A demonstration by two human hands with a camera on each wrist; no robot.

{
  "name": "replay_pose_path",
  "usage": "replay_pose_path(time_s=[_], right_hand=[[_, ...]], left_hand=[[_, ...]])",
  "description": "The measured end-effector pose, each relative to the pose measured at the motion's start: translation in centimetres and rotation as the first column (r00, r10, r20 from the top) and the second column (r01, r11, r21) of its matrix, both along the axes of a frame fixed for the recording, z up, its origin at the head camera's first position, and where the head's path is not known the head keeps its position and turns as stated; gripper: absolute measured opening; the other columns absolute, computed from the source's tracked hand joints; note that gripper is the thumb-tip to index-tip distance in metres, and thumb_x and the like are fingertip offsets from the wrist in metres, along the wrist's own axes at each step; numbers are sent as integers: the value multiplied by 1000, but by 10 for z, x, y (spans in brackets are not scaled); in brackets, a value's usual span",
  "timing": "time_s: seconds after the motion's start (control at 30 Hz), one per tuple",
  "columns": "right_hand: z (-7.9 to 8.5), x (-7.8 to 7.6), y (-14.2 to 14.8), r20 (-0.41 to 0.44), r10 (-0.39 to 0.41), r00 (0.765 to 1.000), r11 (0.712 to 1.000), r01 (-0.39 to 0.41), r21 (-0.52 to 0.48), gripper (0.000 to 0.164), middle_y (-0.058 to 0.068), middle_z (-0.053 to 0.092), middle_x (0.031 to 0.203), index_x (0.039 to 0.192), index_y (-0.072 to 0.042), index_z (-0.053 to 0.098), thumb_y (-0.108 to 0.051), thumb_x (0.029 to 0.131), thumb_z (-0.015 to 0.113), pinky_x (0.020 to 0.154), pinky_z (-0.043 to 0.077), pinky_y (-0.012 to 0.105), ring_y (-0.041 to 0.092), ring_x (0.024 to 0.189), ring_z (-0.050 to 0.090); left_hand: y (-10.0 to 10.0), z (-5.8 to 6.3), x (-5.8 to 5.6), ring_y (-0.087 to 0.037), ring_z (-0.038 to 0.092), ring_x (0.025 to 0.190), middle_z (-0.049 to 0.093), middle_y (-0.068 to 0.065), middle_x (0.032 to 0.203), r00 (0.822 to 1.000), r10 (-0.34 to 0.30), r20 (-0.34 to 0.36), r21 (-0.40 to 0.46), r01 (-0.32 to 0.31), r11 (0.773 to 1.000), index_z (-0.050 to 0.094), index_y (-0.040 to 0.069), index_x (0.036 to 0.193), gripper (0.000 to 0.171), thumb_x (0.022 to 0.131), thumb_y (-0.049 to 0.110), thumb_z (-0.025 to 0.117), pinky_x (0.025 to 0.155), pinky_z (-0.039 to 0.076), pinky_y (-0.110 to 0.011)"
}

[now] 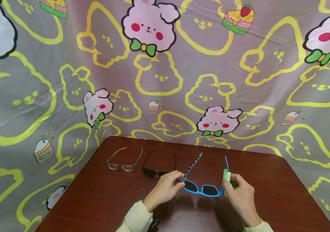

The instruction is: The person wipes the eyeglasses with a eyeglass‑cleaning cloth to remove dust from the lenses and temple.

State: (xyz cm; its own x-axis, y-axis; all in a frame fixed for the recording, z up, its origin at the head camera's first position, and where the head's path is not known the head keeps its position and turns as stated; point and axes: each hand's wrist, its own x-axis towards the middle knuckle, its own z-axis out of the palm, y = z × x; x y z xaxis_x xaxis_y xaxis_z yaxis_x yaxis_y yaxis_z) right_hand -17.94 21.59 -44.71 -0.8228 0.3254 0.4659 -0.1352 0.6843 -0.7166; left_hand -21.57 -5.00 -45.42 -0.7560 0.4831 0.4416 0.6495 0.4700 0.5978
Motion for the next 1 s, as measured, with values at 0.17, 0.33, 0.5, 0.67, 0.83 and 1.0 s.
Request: replay_pose_path(time_s=[0.17, 0.33, 0.5, 0.67, 0.83, 1.0], right_hand=[[2, -1, 2, -11, -17, 1000, 1000, 17, 8, 14, -1, 67, 76, 88, -9, 68, -12, 77, 76, 58, 40, 13, 2, 63, 57], [5, -1, 3, -30, -22, 999, 1000, 23, 9, 14, 1, 68, 75, 88, -9, 68, -11, 76, 76, 58, 40, 12, 3, 63, 58], [8, 1, 4, -24, -20, 999, 1000, 21, 5, 15, 2, 68, 78, 89, -8, 68, -13, 78, 75, 57, 40, 12, 2, 64, 58], [11, 1, 6, -10, -30, 1000, 1000, 30, 8, 16, 2, 68, 79, 91, -8, 68, -17, 80, 74, 59, 41, 14, 3, 66, 58], [11, 1, 7, 1, -30, 1000, 1000, 30, 10, 17, 1, 68, 80, 92, -9, 68, -18, 80, 74, 60, 41, 15, 2, 67, 58], [12, 1, 7, -24, -31, 999, 1000, 31, -2, 17, 2, 69, 82, 93, -8, 68, -17, 80, 74, 59, 40, 11, 0, 67, 57]], left_hand=[[-1, 0, 2, 0, 46, 65, 53, 13, 81, 1000, -9, 20, -2, 9, 1000, 63, 14, 92, 6, 89, 18, 66, 61, 41, -17], [-2, -1, 2, 1, 46, 65, 53, 14, 79, 1000, -15, 13, 1, 15, 1000, 63, 18, 90, 5, 88, 19, 67, 61, 41, -17], [-2, 0, 3, 2, 46, 64, 53, 15, 78, 1000, -18, -7, -6, 18, 1000, 62, 18, 89, 6, 87, 18, 68, 61, 41, -16], [-1, 2, 3, 1, 47, 67, 52, 14, 78, 1000, -22, -10, -15, 21, 1000, 62, 17, 88, 6, 86, 17, 68, 62, 41, -15], [-1, 2, 4, 1, 48, 68, 53, 14, 80, 999, -31, 11, -21, 31, 999, 62, 16, 88, 6, 87, 18, 68, 63, 42, -16], [-1, 2, 5, 1, 48, 68, 53, 14, 80, 999, -40, 25, -44, 41, 998, 62, 16, 88, 5, 88, 17, 67, 64, 42, -16]])
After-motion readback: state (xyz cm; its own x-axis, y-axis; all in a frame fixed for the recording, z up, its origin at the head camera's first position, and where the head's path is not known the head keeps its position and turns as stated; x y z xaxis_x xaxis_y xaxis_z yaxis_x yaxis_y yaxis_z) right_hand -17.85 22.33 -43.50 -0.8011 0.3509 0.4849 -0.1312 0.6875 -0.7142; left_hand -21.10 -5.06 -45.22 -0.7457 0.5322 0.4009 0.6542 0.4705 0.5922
